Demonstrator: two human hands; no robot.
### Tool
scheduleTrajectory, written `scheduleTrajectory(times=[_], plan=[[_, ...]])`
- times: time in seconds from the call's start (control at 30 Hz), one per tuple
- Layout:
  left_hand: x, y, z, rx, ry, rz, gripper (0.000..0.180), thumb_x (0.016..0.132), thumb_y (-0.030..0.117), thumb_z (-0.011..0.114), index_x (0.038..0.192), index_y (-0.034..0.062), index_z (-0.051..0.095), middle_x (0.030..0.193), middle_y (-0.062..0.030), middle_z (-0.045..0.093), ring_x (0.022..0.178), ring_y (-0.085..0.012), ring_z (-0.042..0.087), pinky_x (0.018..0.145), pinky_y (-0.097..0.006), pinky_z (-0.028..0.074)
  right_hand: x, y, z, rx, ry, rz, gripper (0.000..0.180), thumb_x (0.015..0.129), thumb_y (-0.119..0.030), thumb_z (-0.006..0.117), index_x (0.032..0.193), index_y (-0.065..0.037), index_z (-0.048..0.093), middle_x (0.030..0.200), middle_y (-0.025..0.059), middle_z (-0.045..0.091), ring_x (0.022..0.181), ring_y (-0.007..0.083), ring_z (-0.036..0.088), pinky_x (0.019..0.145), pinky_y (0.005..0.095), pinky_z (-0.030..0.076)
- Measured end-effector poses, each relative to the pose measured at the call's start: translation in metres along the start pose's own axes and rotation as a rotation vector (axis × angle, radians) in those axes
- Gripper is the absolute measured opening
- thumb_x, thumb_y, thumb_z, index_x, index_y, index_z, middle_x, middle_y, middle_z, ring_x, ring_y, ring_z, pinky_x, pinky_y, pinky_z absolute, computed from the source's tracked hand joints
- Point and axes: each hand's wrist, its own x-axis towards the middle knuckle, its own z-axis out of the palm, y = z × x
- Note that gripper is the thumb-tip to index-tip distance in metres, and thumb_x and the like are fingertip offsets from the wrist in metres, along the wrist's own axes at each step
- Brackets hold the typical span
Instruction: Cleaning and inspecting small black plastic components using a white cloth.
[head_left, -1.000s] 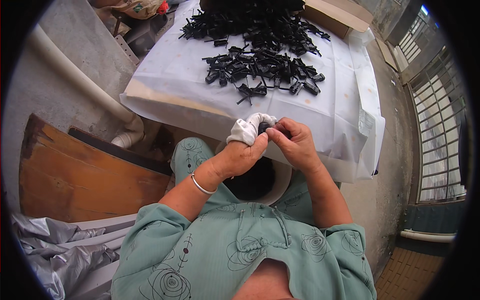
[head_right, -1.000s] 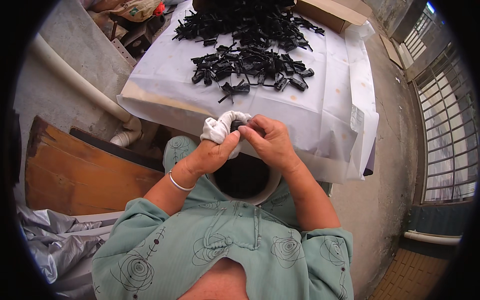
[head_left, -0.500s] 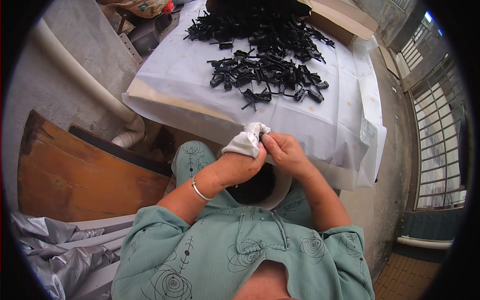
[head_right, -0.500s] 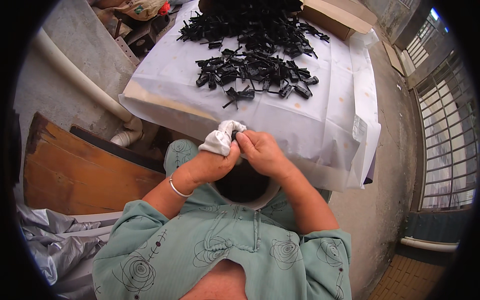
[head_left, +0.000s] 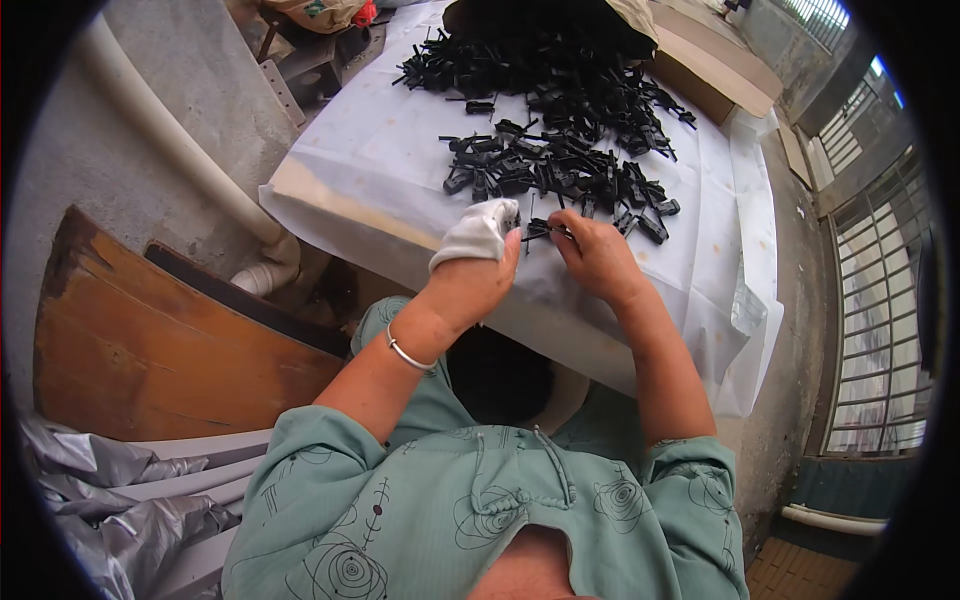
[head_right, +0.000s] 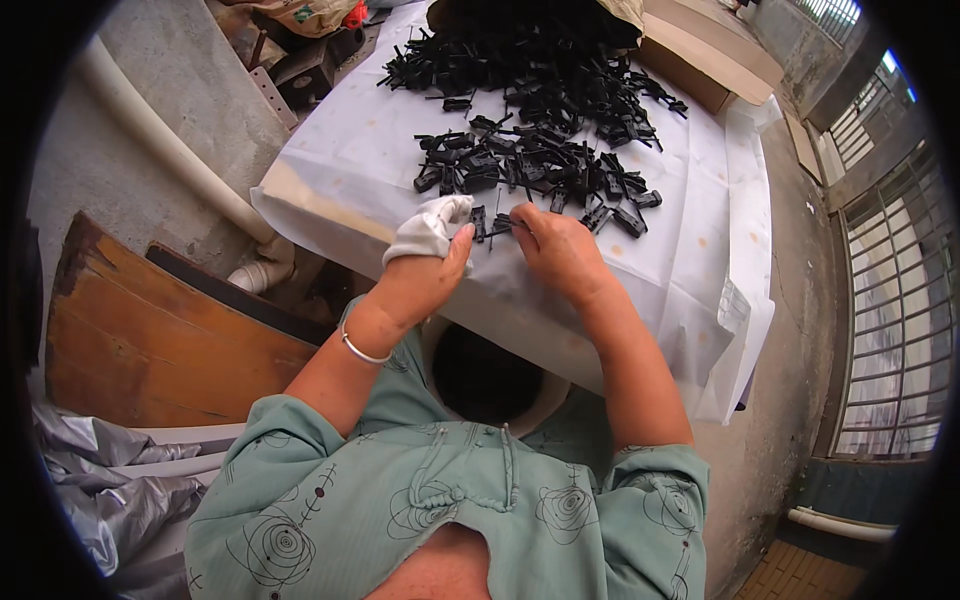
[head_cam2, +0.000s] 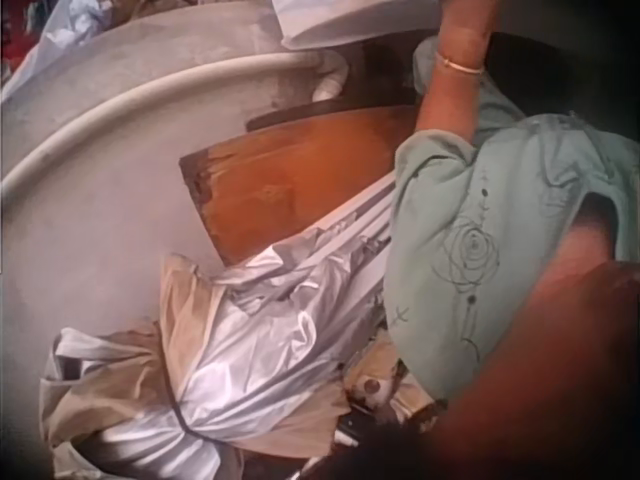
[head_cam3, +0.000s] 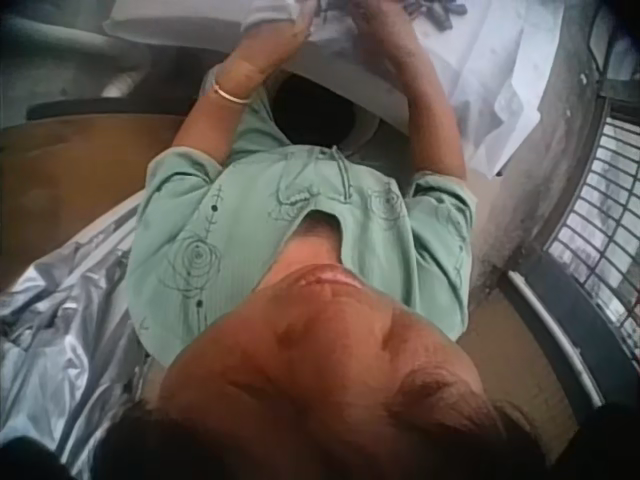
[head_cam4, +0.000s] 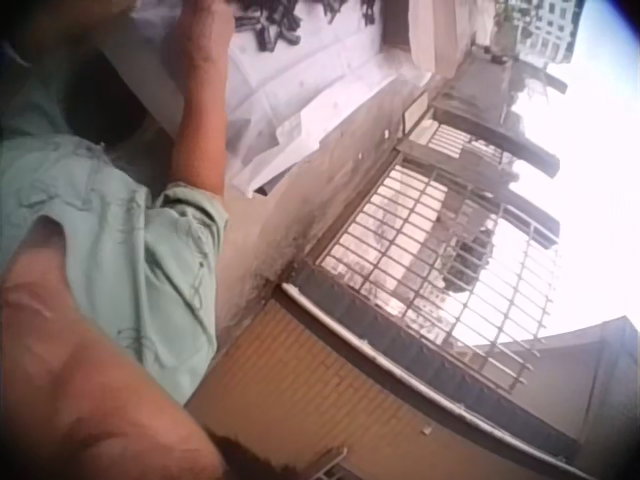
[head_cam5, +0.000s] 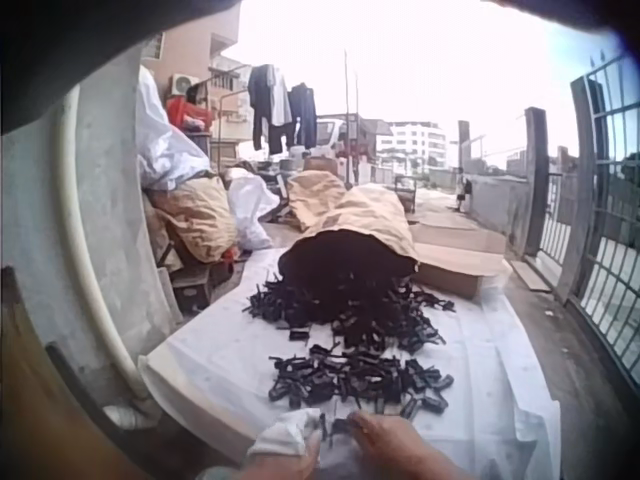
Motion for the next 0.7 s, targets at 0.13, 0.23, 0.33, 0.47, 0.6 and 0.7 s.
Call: scheduleTrajectory(times=[0.13,0.23,0.33,0.47,0.6,0.7], plan=[[0.016,-0.007,0.012,0.228,0.088,0.128,0.025,0.083,0.016,0.055,0.099,-0.0031,0.054,0.092,-0.0212,0.057,0.076,-0.0353,0.059,0.068,-0.04,0.048,-0.004,-0.003,0.005,-0.02,0.106,-0.105,0.007,0.081,-0.011,0.057,0.084,-0.006,0.057,0.075,0.0149,0.06,0.067,0.0322,0.058,0.06,0.038,0.047],[0.029,-0.002,0.017,0.348,-0.214,-0.08,0.025,0.081,0.02,0.057,0.095,-0.0015,0.054,0.09,-0.0223,0.057,0.08,-0.0379,0.057,0.071,-0.043,0.046,-0.004,0.0,0.015,-0.204,0.066,-0.097,0.006,0.08,-0.012,0.056,0.083,-0.007,0.055,0.071,0.0126,0.058,0.064,0.0313,0.058,0.056,0.0391,0.047],[0.031,-0.004,0.018,0.323,-0.253,-0.148,0.024,0.08,0.019,0.057,0.094,-0.0007,0.056,0.087,-0.0208,0.058,0.079,-0.0359,0.058,0.069,-0.042,0.047,-0.01,-0.006,0.015,-0.222,0.088,-0.191,0.007,0.08,-0.012,0.056,0.077,-0.007,0.052,0.067,0.0106,0.055,0.06,0.0296,0.057,0.051,0.038,0.046],[0.018,-0.012,0.008,0.216,-0.211,0.063,0.022,0.08,0.019,0.054,0.091,-0.0003,0.057,0.084,-0.0199,0.058,0.079,-0.0346,0.059,0.068,-0.041,0.047,-0.016,-0.022,0.013,-0.098,0.135,-0.267,0.005,0.078,-0.008,0.059,0.08,-0.005,0.055,0.068,0.01,0.056,0.058,0.0281,0.057,0.05,0.0354,0.046],[0.01,-0.011,0.004,-0.252,-0.387,-0.293,0.022,0.082,0.01,0.051,0.1,-0.0007,0.056,0.082,-0.0094,0.059,0.071,-0.0159,0.058,0.06,-0.029,0.047,-0.016,-0.027,0.013,0.19,0.241,-0.267,0.012,0.076,-0.002,0.063,0.086,-0.002,0.057,0.073,0.0099,0.059,0.059,0.0231,0.058,0.052,0.0301,0.046],[-0.001,-0.003,0.0,-0.664,-0.384,-0.343,0.023,0.083,0.005,0.05,0.105,0.0002,0.054,0.083,-0.0036,0.058,0.065,-0.0074,0.054,0.055,-0.022,0.045,-0.019,-0.037,0.013,0.382,0.281,-0.135,0.012,0.078,0.0,0.062,0.087,-0.002,0.056,0.073,0.0055,0.058,0.06,0.0129,0.056,0.054,0.024,0.045]])
